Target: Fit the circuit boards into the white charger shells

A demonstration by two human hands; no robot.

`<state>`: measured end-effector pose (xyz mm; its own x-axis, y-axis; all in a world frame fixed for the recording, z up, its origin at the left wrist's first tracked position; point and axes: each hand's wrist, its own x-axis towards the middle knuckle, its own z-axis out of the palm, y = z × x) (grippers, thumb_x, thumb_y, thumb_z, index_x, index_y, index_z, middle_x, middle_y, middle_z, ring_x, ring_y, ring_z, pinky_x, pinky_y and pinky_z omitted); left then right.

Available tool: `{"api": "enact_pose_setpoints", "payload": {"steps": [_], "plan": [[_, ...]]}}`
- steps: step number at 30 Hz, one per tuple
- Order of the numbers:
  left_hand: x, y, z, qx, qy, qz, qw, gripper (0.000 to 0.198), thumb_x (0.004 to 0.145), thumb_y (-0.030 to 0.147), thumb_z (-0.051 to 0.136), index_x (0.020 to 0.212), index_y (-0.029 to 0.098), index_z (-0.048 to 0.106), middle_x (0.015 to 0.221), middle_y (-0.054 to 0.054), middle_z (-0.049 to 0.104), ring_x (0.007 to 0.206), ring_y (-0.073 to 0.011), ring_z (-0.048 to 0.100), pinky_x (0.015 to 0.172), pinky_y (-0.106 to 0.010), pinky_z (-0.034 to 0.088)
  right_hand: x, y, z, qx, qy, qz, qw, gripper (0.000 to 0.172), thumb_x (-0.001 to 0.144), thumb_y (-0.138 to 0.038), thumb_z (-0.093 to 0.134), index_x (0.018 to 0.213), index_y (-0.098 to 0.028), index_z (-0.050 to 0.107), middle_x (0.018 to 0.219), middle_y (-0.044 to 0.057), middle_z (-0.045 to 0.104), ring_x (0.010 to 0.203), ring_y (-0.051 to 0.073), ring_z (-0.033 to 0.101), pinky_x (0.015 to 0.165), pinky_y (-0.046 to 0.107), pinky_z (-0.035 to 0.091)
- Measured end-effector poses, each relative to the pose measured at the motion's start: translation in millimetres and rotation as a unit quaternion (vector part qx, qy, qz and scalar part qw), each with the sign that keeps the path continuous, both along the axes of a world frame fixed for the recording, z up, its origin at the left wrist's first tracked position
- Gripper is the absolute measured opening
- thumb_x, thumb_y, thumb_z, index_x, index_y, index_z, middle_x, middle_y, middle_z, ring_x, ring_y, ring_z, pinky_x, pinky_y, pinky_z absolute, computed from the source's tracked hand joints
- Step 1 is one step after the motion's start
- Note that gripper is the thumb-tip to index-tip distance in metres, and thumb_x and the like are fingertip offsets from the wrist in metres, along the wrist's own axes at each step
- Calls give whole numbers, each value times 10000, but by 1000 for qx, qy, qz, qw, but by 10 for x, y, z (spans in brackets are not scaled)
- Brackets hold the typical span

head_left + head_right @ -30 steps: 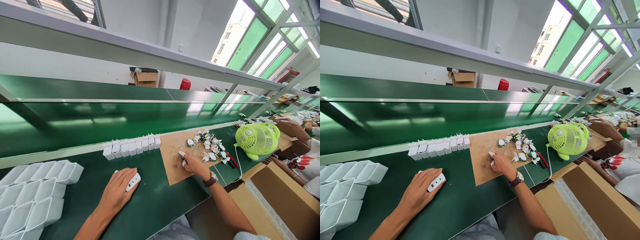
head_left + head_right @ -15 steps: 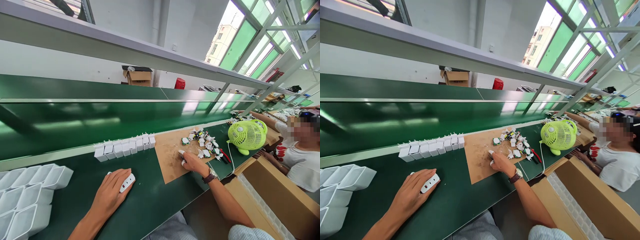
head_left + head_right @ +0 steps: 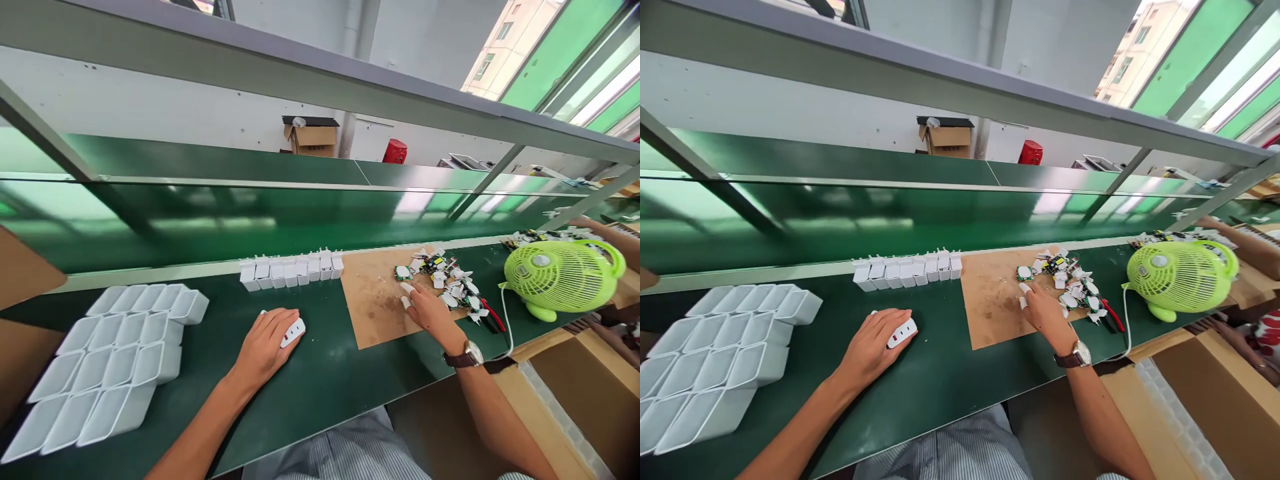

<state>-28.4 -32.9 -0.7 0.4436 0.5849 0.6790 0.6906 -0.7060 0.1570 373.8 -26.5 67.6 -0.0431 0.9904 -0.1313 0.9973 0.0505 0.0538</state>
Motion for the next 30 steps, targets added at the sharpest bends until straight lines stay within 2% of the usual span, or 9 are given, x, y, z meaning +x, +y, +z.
{"api": "enact_pose_setpoints", "payload": {"steps": [2, 5, 7, 10, 12, 14, 20, 24, 30], "plan": [[10, -3, 8, -1, -5, 3, 1000, 313, 974, 205, 637, 1284, 181, 607, 1125, -122, 776, 1018, -272, 732, 907, -404, 534, -333, -51, -56, 19, 62, 88, 994, 289, 999, -211, 494, 1225, -208, 674, 1102, 116, 681, 939, 247, 665, 768, 320, 474], [21, -7, 38, 7, -30, 9, 999, 402, 948, 205, 683, 1337, 196, 582, 1107, -121, 777, 1002, -268, 735, 887, -400, 556, -917, -140, -157, 16, 156, 280, 947, 324, 1036, -254, 483, 1313, -240, 650, 1071, 78, 686, 921, 214, 642, 820, 320, 489], [25, -7, 63, 7, -54, 13, 998, 455, 929, 198, 709, 1361, 204, 568, 1101, -123, 774, 991, -267, 735, 868, -400, 573, -1236, -179, -217, 5, 156, 358, 921, 282, 1040, -232, 481, 1223, -200, 694, 1073, 88, 676, 909, 213, 622, 811, 332, 488], [24, 1, 90, 5, -92, 19, 996, 485, 912, 199, 728, 1367, 215, 564, 1079, -120, 773, 973, -268, 734, 849, -410, 597, -1505, -201, -275, 11, 106, 400, 910, 228, 1017, -190, 518, 958, -173, 737, 1012, 105, 655, 896, 228, 588, 767, 349, 471], [18, 7, 98, -3, -107, 24, 994, 481, 914, 214, 723, 1369, 223, 568, 1071, -118, 774, 972, -274, 737, 848, -423, 608, -1562, -205, -296, 20, 85, 408, 909, 247, 1001, -175, 548, 814, -182, 710, 963, 108, 636, 883, 235, 573, 740, 354, 457], [11, 9, 99, -17, -114, 29, 993, 466, 920, 230, 714, 1365, 227, 577, 1079, -121, 775, 981, -280, 739, 850, -435, 612, -1561, -206, -317, 27, 83, 414, 906, 273, 997, -169, 562, 750, -188, 677, 933, 107, 627, 866, 239, 573, 719, 360, 446], [1, 4, 85, -32, -146, 41, 988, 434, 913, 245, 730, 1328, 230, 603, 1092, -120, 772, 1000, -276, 731, 858, -440, 610, -1476, -122, -414, 97, 195, 391, 894, 214, 1057, -211, 477, 978, -199, 675, 959, 87, 672, 802, 215, 620, 734, 353, 468], [0, 11, 82, -21, -156, 40, 987, 433, 912, 248, 741, 1321, 224, 598, 1063, -112, 769, 966, -260, 722, 839, -431, 611, -1391, 30, -377, 142, 253, 312, 905, 232, 1050, -208, 433, 1001, -220, 660, 981, 83, 699, 825, 216, 649, 771, 343, 492], [4, -7, 142, -40, -199, 28, 979, 369, 901, 234, 751, 1254, 212, 645, 1052, -113, 770, 962, -250, 704, 798, -402, 619, -994, 494, -61, 186, 274, 155, 931, 236, 980, -267, 440, 907, -217, 658, 864, 75, 697, 719, 211, 607, 701, 334, 493]]}}
